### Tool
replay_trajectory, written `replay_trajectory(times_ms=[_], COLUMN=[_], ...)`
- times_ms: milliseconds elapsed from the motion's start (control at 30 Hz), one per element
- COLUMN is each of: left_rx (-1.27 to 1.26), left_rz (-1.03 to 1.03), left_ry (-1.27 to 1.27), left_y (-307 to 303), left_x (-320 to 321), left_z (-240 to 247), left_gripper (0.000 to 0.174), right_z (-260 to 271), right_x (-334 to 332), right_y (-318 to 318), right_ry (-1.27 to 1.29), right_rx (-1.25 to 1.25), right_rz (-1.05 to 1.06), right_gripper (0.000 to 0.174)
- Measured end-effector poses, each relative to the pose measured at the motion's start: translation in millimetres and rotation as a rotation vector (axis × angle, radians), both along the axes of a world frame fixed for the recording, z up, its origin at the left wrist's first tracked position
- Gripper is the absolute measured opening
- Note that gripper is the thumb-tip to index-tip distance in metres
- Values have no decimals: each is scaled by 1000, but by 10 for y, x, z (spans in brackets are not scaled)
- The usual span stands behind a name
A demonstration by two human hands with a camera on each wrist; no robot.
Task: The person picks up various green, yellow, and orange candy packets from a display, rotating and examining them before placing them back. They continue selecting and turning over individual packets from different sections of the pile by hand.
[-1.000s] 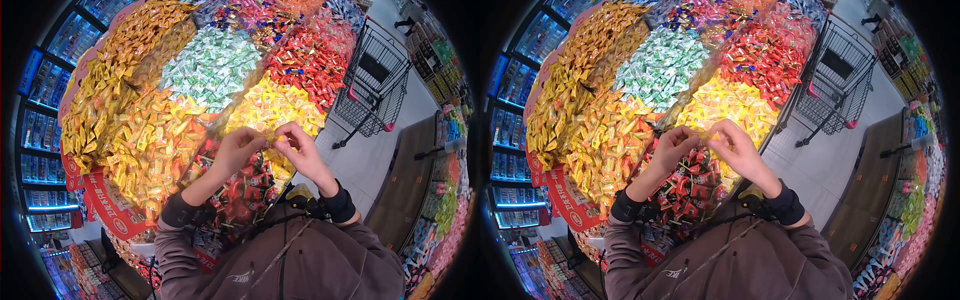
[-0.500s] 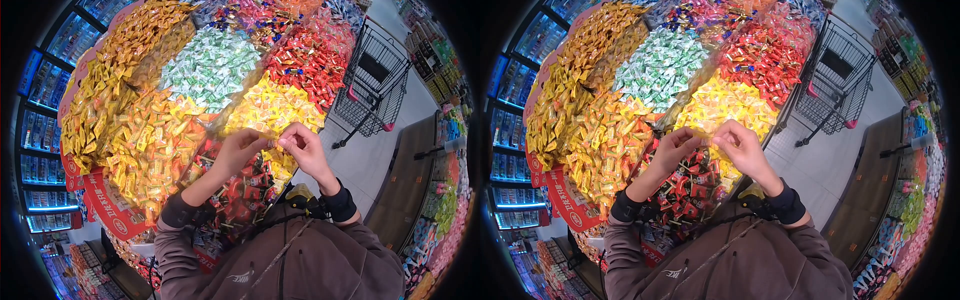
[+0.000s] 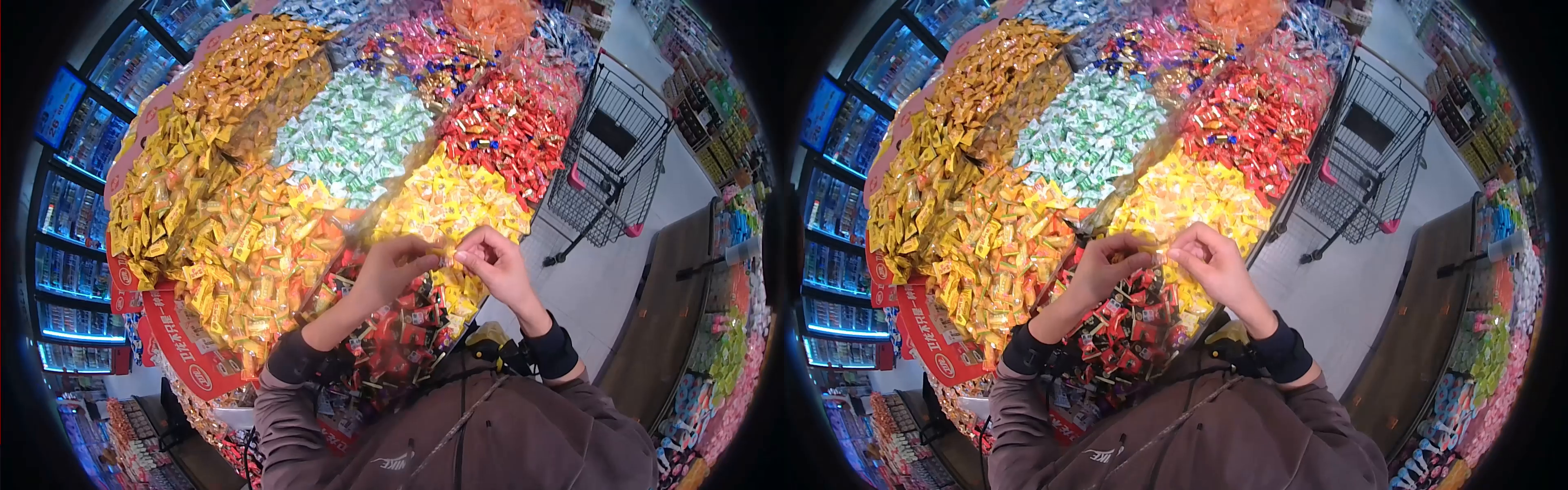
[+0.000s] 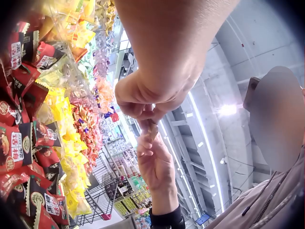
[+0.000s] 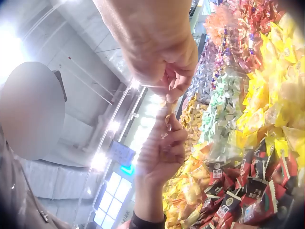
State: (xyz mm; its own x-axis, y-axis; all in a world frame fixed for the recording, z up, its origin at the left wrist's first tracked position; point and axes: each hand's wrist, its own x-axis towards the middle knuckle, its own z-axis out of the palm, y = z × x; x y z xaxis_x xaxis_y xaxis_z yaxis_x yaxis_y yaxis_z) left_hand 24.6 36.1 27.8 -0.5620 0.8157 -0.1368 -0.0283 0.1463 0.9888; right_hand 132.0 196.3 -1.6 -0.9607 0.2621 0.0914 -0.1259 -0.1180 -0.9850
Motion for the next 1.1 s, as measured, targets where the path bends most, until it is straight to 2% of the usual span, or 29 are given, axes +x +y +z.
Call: replay_trajectory(times_ms=[67,133,167,267,300,367,467,500,567,633,700,767,833,900,1033,1100], left_rx=[-101,-65,-136,-93,-1,182,77,135,38,-34,-168,-179,-347,-183,110,-8], left_rz=[40,78,99,145,194,281,452,488,636,757,805,924,1000,1068,1217,1146], left_ry=[140,130,87,162,186,222,567,658,696,839,888,951,996,1032,991,835], left_y=[-14,-6,11,32,49,139,180,186,159,108,48,18,-13,-111,-68,-156], left_x=[-17,-32,-29,-250,-371,-696,-1337,-1561,-2037,-2581,-2907,-3286,-3628,-4227,-4573,-4617], left_z=[-28,-55,65,116,142,276,695,823,1021,1098,1270,1342,1478,1443,1333,1339], left_gripper=[17,18,18,16,15,13,17,19,24,26,27,29,34,36,43,38], right_z=[-30,-66,-40,25,36,-13,-87,-132,-149,-160,-168,-190,-218,-260,-353,-386], right_x=[-38,-77,-100,-184,-214,-266,-343,-368,-409,-444,-482,-502,-527,-542,-557,-539], right_y=[17,45,34,7,6,26,55,69,85,121,188,251,314,371,471,486], right_ry=[-3,-14,-1,24,33,53,4,0,-5,-17,-35,-52,-51,-37,-46,-88], right_rx=[32,16,-43,-171,-177,-171,-129,-133,-123,-121,-129,-128,-125,-118,-109,-127], right_rz=[-3,25,30,43,41,50,85,102,93,85,75,46,21,-2,-59,-83], right_gripper=[8,12,13,17,19,19,19,19,17,16,17,15,14,13,13,14])
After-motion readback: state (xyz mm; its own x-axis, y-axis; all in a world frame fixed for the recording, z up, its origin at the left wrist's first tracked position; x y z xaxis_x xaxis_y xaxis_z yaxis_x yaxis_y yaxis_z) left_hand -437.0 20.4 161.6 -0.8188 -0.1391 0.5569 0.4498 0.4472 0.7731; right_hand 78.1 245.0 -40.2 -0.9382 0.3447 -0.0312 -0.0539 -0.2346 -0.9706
